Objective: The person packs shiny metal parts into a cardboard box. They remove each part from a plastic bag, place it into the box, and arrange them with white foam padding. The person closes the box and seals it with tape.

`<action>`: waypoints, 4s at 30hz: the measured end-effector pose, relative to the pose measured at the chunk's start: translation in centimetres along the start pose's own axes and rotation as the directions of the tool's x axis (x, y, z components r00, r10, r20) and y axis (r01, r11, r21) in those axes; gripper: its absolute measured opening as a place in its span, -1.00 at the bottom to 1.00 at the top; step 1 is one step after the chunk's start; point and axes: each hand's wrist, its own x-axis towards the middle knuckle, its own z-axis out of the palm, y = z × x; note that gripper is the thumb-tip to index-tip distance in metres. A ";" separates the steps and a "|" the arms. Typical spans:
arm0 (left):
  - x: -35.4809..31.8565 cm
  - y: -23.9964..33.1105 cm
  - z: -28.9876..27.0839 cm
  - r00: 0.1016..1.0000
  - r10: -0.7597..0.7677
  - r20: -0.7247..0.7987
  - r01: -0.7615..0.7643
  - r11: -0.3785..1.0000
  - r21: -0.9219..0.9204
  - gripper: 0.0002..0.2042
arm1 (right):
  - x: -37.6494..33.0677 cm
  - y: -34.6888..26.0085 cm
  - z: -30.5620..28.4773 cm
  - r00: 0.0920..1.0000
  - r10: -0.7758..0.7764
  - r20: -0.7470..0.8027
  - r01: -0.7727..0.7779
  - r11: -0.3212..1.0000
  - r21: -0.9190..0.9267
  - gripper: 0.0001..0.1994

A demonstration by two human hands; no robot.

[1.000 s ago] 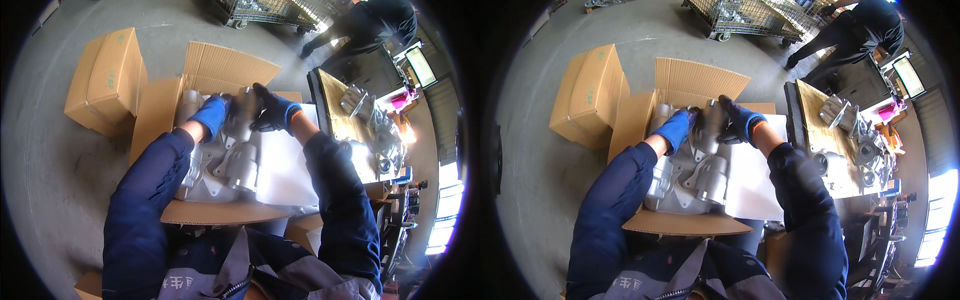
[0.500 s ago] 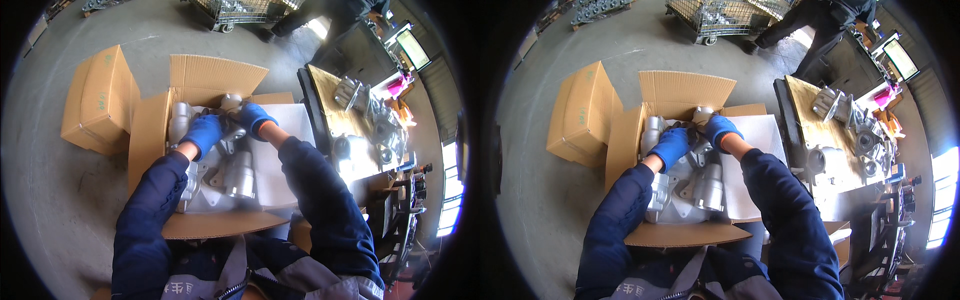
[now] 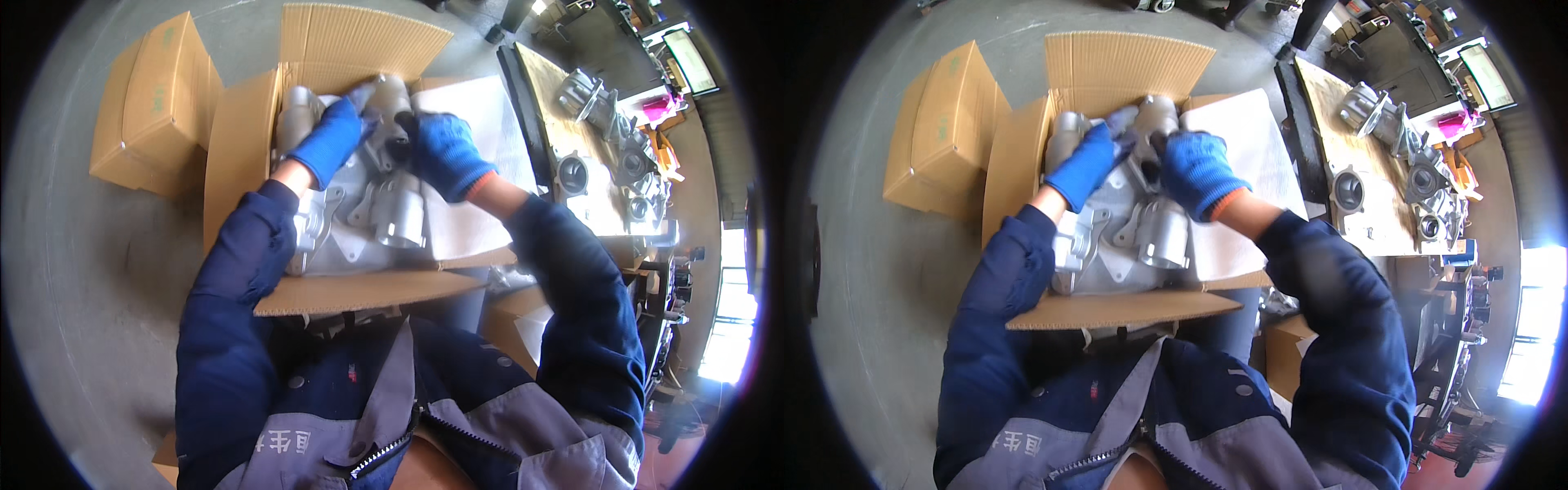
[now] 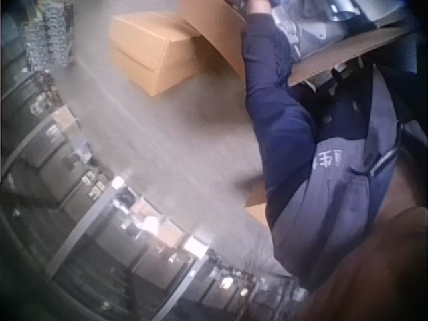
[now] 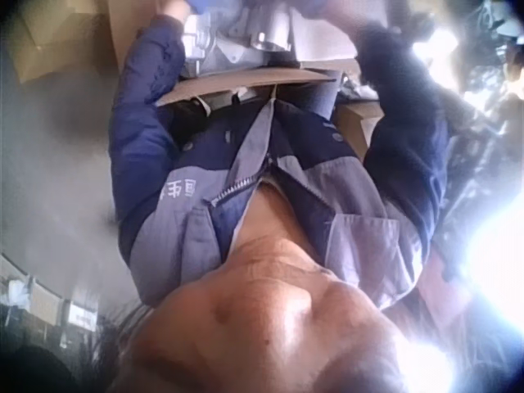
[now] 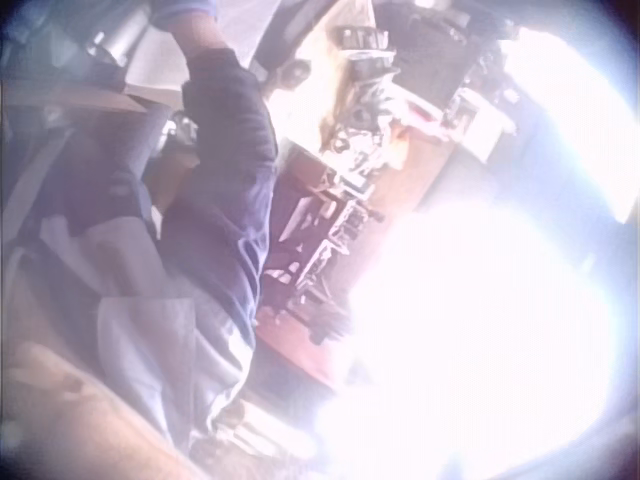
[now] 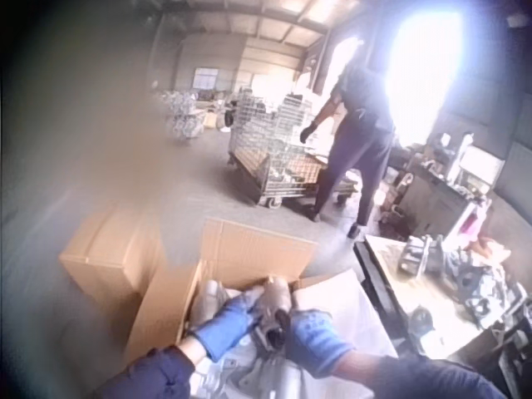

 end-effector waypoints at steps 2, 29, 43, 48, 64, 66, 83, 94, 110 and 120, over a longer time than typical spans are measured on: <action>-6.1 6.5 -0.5 0.929 0.343 0.137 -0.368 0.825 0.429 -0.66 | -3.3 -2.3 -0.9 0.954 -0.096 0.283 0.096 0.995 0.014 -0.41; -16.0 3.6 -0.5 0.914 0.141 0.380 -0.269 0.912 0.309 -0.30 | -5.0 -0.2 -5.4 0.553 0.053 0.831 -0.830 -0.057 0.555 -0.41; -13.3 2.5 0.9 0.908 -0.335 0.252 -0.112 0.385 0.916 -0.65 | -8.7 0.1 -3.9 0.936 0.315 0.154 -0.347 0.897 0.274 -0.57; -13.5 3.1 1.0 0.972 -0.066 0.224 -0.215 0.117 0.970 -0.32 | -11.2 0.6 -7.3 0.911 -0.107 -0.399 -0.050 0.930 -0.365 -0.34; -7.9 -5.2 -0.8 0.887 -0.064 0.457 -0.450 0.104 0.887 -0.16 | -11.3 2.0 -6.0 0.856 0.142 -0.497 -0.217 0.971 -0.096 -0.63; -7.6 -6.1 -1.4 0.889 -0.040 0.456 -0.444 0.175 0.879 -0.03 | -8.9 -0.1 -8.0 0.760 -0.108 -0.640 0.021 0.990 -0.142 -0.56; -17.4 4.4 -3.8 0.879 0.378 -0.291 -0.376 0.924 0.065 -0.64 | 1.6 1.2 5.7 0.896 -0.049 0.441 -0.148 0.904 0.400 -0.68; -18.4 2.4 -3.2 0.870 0.261 -0.418 -0.282 0.959 0.012 -0.64 | 4.8 0.7 3.7 0.797 0.086 0.597 -0.303 0.913 0.273 -0.63; -13.5 -0.8 -3.7 0.682 0.724 -0.103 -0.680 0.680 0.274 -0.23 | -4.7 3.9 1.4 0.958 -0.285 0.024 0.240 0.847 0.475 -0.41; -13.0 5.9 -0.7 0.955 -0.110 0.277 0.016 0.946 0.322 -0.54 | -9.2 -3.0 -3.2 0.823 -0.228 0.521 -0.044 0.888 0.458 -0.67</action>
